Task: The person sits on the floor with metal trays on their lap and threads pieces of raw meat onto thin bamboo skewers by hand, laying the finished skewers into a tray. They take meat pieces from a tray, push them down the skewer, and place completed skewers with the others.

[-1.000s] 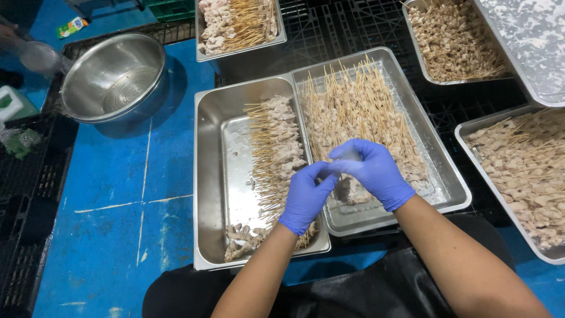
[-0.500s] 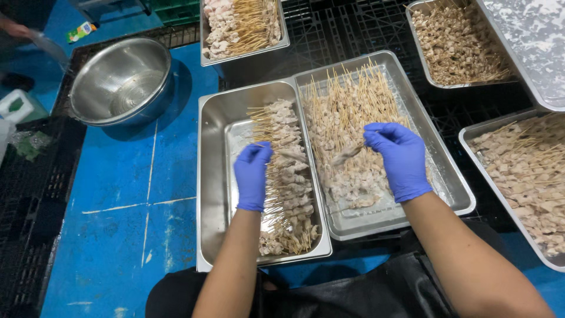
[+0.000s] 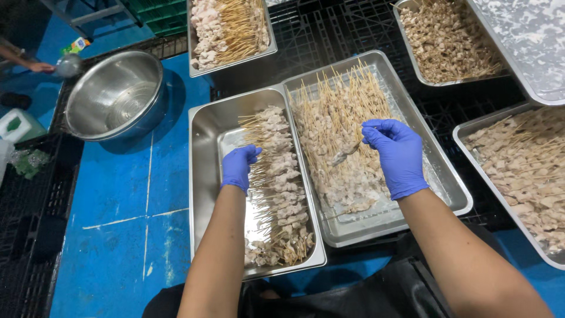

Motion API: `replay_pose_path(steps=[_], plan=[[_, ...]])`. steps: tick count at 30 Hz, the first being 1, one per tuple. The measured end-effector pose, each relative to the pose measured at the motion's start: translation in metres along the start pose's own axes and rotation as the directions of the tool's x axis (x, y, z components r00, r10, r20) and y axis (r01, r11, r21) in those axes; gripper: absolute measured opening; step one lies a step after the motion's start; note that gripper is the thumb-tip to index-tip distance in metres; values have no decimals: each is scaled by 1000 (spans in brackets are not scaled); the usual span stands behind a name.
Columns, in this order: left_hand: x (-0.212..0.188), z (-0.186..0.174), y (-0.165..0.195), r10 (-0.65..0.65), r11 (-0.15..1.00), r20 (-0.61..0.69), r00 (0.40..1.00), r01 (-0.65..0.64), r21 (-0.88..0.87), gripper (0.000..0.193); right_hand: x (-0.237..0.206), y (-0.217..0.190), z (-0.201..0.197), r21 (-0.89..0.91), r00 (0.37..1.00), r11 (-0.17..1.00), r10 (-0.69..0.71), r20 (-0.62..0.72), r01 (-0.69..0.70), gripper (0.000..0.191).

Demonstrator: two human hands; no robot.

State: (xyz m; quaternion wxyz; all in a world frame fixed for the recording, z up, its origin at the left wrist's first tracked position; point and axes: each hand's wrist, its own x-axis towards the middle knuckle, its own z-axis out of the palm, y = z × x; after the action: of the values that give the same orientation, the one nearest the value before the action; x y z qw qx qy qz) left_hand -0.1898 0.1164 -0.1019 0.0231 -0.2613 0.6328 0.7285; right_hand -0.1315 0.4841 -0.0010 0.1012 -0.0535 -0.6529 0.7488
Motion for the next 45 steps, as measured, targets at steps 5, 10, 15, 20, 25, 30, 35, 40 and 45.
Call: replay_pose_path(steps=[5, 10, 15, 20, 25, 30, 35, 40, 45], plan=[[-3, -4, -10, 229, 955, 53, 972, -235, 178, 27, 7, 0, -2, -3, 999, 999, 37, -7, -37, 16], [-35, 1, 5, 392, 613, -40, 919, -229, 756, 42, 8, 3, 0, 35, 999, 998, 42, 21, -43, 17], [-74, 20, 35, 719, 101, 209, 663, -396, 913, 70, 5, 6, 1, 25, 997, 1000, -2, 76, 0, 21], [-120, 76, 31, 490, 663, 463, 739, -661, 352, 41, -5, 14, 13, -91, 974, 996, 14, 227, 7, 17], [-150, 125, 18, 489, 802, 504, 712, -594, 62, 37, -21, 19, 22, -336, 951, 914, -134, 277, 227, 18], [-149, 130, 14, 477, 852, 437, 762, -524, -16, 31, -21, 6, 26, -431, 856, 764, -302, 420, 480, 23], [-83, 94, 25, 597, 794, 277, 753, -603, -72, 22, -18, -12, 29, -442, 925, 831, -204, 321, 337, 31], [11, 18, 41, 411, 888, 37, 911, -391, -241, 17, -13, -11, 31, -371, 974, 925, 4, 224, 81, 27], [43, -11, 19, 62, 932, -49, 997, -75, -354, 24, -9, -2, 31, -311, 965, 944, -30, 262, 114, 27]])
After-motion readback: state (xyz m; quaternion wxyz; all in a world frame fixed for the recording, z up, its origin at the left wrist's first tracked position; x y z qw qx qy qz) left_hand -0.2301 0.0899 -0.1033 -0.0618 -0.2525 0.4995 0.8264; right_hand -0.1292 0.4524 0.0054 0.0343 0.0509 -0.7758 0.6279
